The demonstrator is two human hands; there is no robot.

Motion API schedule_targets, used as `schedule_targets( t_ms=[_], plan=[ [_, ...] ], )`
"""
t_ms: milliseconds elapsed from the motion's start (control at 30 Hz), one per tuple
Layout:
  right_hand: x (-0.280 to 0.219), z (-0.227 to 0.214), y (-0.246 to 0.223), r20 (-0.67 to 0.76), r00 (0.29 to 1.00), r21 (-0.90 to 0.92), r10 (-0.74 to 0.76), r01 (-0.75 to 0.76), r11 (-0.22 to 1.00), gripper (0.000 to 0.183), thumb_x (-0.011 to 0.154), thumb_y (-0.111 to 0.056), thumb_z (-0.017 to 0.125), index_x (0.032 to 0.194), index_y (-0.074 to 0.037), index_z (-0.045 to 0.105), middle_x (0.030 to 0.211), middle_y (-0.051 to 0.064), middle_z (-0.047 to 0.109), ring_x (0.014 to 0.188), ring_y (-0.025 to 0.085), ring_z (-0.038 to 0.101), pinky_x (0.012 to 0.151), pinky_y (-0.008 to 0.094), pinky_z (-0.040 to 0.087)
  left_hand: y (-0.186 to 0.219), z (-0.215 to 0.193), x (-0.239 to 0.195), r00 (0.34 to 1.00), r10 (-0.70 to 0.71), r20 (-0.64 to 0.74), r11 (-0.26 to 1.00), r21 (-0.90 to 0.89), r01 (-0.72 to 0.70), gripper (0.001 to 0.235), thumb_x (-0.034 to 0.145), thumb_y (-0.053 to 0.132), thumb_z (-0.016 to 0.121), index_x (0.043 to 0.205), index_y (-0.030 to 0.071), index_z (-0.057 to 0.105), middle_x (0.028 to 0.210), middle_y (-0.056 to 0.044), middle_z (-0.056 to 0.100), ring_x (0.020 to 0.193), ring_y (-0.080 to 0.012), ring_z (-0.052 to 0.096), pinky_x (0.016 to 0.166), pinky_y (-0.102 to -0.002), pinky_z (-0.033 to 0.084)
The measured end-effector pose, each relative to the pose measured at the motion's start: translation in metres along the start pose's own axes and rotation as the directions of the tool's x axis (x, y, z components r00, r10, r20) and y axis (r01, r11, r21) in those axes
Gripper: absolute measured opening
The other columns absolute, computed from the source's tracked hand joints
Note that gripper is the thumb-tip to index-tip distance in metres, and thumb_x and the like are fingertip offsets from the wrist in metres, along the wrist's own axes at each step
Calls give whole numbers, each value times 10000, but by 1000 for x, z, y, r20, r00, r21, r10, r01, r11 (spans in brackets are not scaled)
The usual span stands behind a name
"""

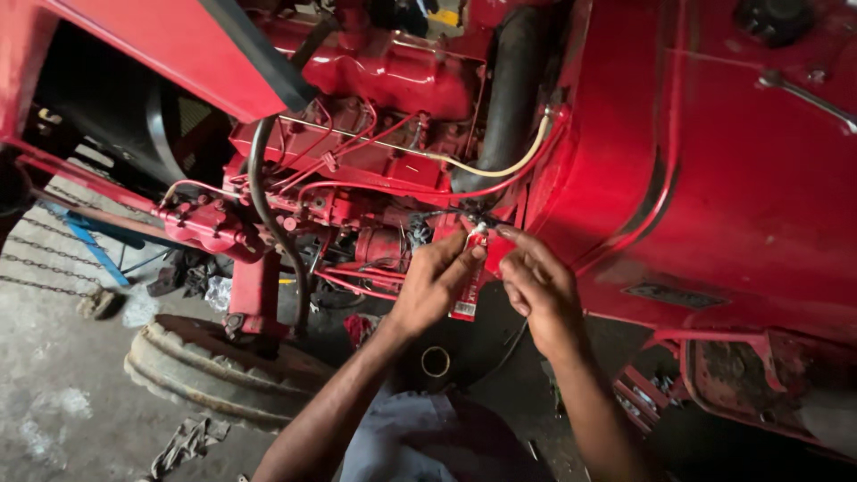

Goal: The person works on a red tractor engine, using a wrench to tighten bolts and handling a small red box. They wipe parts of the engine with a cloth and adjust hoses and wires within the engine compartment.

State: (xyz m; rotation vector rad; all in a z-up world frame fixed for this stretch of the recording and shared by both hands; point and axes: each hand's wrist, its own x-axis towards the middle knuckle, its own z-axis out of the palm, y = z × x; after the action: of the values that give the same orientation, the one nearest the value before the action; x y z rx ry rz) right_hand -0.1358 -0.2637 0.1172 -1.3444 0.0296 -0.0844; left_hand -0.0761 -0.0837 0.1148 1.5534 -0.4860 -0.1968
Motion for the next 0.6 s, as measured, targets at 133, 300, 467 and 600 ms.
schedule_targets(
  t_ms=[133,300,467,600],
  plan=[
    [8,-4,-4,56,983,290,176,-185,939,503,971,-159,618,1412,64,521,769,-30,504,571,16,418,468,170,309,-4,-5,9,996,59,72,994,84,-65,269,1009,195,598,806,27,546,607,-17,483,569,-93,452,513,-322,372],
    [19,2,-4,118,970,489,213,-244,837,473,959,-117,614,1390,48,516,766,-35,498,566,15,424,455,169,308,-15,-14,26,986,113,125,993,3,-114,282,991,134,598,754,8,510,613,-4,459,586,-81,415,512,-329,347],
    [30,16,1,148,967,552,207,-254,794,538,929,-91,603,1443,12,480,748,-44,480,549,22,411,453,172,296,-18,-32,42,986,66,153,998,-22,-64,196,935,98,591,769,-6,592,594,-7,491,566,-74,426,497,-324,344],
    [43,28,5,111,969,550,220,-244,799,572,884,-89,598,1448,-81,502,719,-44,474,538,23,406,449,179,288,-14,-48,60,973,69,221,992,85,-90,147,899,85,571,823,-2,662,585,-6,585,528,-78,556,507,-309,440]
  ],
)
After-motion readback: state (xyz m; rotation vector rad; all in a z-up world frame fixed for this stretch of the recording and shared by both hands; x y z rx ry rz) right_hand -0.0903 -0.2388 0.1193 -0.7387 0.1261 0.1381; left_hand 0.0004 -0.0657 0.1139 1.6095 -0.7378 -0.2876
